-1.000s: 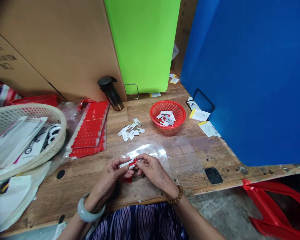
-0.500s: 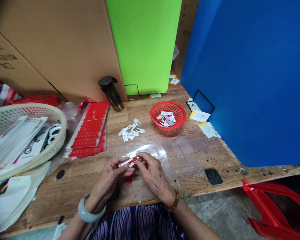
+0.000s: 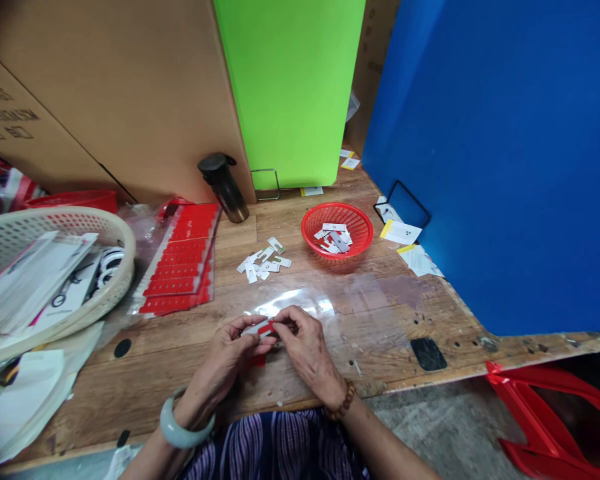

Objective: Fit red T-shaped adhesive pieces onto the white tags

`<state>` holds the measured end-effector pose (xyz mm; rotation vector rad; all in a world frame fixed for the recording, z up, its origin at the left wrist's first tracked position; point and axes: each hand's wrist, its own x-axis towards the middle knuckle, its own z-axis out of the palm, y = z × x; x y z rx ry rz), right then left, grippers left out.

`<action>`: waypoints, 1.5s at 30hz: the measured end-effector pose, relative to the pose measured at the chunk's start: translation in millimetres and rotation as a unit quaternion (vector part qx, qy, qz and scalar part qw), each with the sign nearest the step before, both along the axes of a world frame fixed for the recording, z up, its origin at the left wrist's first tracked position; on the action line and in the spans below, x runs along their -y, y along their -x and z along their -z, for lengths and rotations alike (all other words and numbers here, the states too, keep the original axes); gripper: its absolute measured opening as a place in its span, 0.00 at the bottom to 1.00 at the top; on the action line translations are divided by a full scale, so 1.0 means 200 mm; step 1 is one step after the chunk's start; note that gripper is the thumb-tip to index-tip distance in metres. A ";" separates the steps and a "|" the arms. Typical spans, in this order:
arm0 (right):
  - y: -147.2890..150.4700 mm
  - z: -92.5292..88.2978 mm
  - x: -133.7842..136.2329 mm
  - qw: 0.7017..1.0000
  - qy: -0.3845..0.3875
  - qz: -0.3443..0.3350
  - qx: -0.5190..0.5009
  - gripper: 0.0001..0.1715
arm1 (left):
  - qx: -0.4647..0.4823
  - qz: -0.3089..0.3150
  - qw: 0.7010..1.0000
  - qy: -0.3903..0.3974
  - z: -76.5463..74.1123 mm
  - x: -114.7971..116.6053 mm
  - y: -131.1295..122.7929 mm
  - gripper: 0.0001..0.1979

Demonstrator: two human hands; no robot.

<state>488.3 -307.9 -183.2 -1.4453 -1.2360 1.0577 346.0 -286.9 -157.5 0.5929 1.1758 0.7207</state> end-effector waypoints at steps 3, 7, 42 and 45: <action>0.00 0.00 0.00 1.000 0.000 0.001 0.021 0.06 | -0.006 0.005 1.000 0.003 0.00 0.00 0.00 0.17; 0.00 -0.02 0.00 0.998 -0.021 -0.015 0.051 0.06 | -0.024 0.023 0.999 -0.022 0.01 0.00 0.00 0.18; -0.01 -0.08 -0.01 0.993 0.012 -0.059 0.099 0.07 | -0.015 0.067 0.997 -0.031 0.07 -0.02 0.02 0.21; -0.02 -0.10 -0.03 0.993 0.032 -0.077 0.086 0.05 | 0.017 0.074 0.997 -0.003 0.06 -0.03 0.05 0.23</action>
